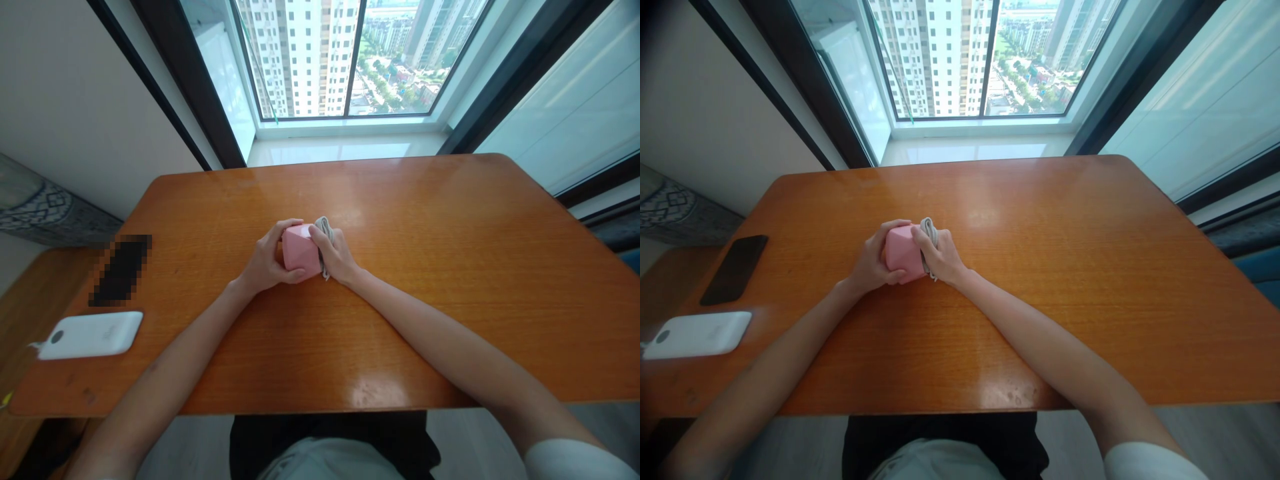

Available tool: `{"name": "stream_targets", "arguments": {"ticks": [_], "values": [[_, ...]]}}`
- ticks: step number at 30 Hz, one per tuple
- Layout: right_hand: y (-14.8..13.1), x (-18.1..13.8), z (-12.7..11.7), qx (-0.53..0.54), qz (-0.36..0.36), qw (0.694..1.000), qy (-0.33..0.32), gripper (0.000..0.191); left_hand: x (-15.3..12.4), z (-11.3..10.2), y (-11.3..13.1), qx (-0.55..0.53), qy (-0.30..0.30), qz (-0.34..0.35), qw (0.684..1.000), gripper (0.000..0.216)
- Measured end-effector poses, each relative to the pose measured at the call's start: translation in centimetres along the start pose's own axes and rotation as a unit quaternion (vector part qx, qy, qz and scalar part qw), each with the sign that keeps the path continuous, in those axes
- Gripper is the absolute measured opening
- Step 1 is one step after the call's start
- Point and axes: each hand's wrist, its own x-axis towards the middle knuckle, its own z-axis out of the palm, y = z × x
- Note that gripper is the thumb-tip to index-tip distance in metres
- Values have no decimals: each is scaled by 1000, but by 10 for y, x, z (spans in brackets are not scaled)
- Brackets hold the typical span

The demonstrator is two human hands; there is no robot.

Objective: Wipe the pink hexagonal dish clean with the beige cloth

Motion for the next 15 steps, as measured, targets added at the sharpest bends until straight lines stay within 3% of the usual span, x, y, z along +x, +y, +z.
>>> {"name": "stream_targets", "arguments": {"ticks": [3,6,10,12,15], "values": [[0,-1,0,-3,6,1000,-11,65,-2,4,1,-65,-10,-60,996,92],[-1,-2,0,-2,4,1000,-17,66,-4,6,-2,-71,-18,-60,996,97],[-3,-1,0,0,2,1000,-10,66,-5,-1,-11,4,-7,33,999,121],[-4,-1,0,6,5,1000,-9,66,-6,-7,-15,69,-40,81,994,132],[-3,0,0,13,9,1000,-12,67,-7,-13,-16,137,-72,108,982,128]]}}
